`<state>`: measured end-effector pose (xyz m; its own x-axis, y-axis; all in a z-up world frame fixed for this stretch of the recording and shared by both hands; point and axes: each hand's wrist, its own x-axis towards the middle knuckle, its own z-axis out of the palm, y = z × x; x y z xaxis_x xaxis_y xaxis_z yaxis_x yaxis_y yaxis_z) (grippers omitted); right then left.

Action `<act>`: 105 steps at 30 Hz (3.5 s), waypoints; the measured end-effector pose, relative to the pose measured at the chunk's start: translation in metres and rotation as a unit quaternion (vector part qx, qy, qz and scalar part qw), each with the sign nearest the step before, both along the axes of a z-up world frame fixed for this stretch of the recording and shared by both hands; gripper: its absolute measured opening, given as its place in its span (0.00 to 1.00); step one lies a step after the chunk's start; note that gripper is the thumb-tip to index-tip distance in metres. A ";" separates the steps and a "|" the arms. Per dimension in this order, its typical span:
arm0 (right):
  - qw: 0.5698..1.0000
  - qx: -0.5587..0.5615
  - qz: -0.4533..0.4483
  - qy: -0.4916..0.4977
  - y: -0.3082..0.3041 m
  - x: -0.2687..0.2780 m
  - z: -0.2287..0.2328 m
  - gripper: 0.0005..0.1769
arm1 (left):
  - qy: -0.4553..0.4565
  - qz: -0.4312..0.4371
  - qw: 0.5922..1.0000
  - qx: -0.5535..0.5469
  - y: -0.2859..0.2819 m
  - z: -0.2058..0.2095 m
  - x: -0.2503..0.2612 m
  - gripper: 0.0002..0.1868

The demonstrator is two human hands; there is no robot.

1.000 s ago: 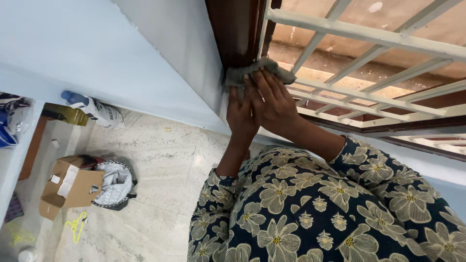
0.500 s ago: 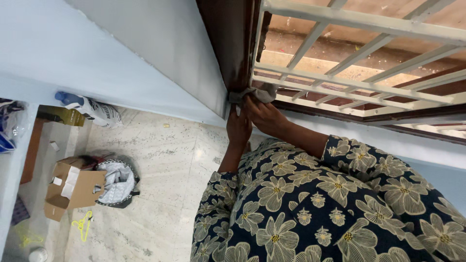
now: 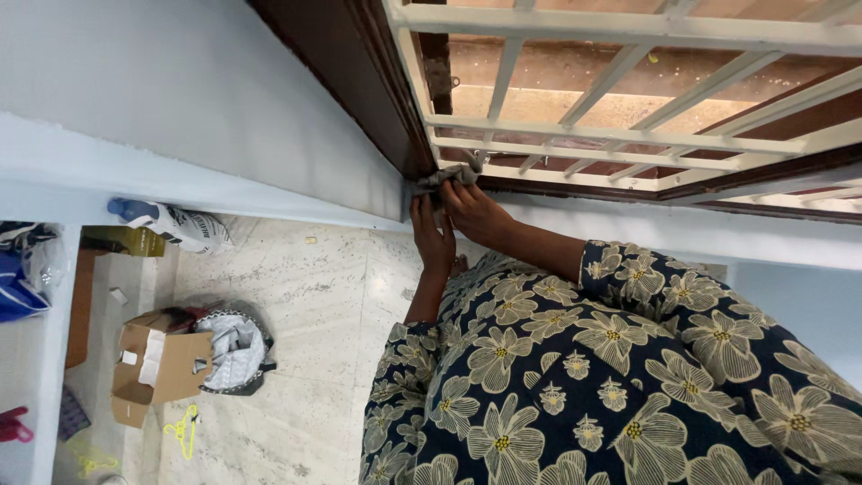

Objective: The person wipes the white bars of a metal window grill by hand using a grey cloth, systematically moving across the different sections and framework.

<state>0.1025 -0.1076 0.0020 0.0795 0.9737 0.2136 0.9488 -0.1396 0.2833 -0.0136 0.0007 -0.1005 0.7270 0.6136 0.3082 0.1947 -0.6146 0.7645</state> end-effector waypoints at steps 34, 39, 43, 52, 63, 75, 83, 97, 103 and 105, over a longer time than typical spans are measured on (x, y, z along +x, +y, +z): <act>0.897 0.164 -0.333 0.241 -0.244 0.035 0.009 0.22 | 0.021 -0.355 0.911 0.210 -0.152 0.056 0.085 0.30; 0.858 0.218 -0.409 0.219 -0.301 0.026 -0.001 0.24 | -0.027 -0.461 0.857 0.229 -0.196 0.065 0.135 0.27; 0.838 0.321 -0.404 0.177 -0.326 0.011 0.017 0.24 | 0.017 -0.495 0.850 0.180 -0.230 0.093 0.151 0.18; 0.798 0.354 -0.407 0.269 -0.355 0.027 0.016 0.20 | -0.041 -0.487 0.864 0.122 -0.253 0.157 0.146 0.11; 0.847 0.398 -0.314 0.162 -0.360 0.039 0.047 0.13 | -0.068 -0.303 0.944 0.114 -0.231 0.164 0.131 0.09; 0.948 0.184 -0.185 0.185 -0.263 0.066 -0.020 0.11 | 0.026 -0.199 0.970 0.137 -0.132 0.036 0.084 0.10; 0.984 0.070 -0.050 0.159 -0.159 0.053 -0.002 0.27 | 0.054 -0.008 0.998 0.026 -0.065 0.031 0.043 0.22; 0.984 0.014 -0.013 0.178 -0.003 0.015 0.025 0.34 | 0.015 -0.038 0.988 0.152 -0.017 0.052 -0.007 0.35; 0.990 0.025 -0.018 0.137 0.002 0.007 0.024 0.34 | 0.014 -0.057 0.986 0.155 0.013 0.019 -0.004 0.29; 0.991 0.029 -0.038 0.126 0.000 0.006 0.023 0.32 | -0.025 -0.066 0.980 0.188 0.016 0.023 -0.004 0.29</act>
<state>0.1090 -0.1078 0.0251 0.2104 0.9495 0.2327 0.9744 -0.2230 0.0287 -0.0178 0.0171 -0.0771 0.7709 0.3513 0.5313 0.0621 -0.8716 0.4862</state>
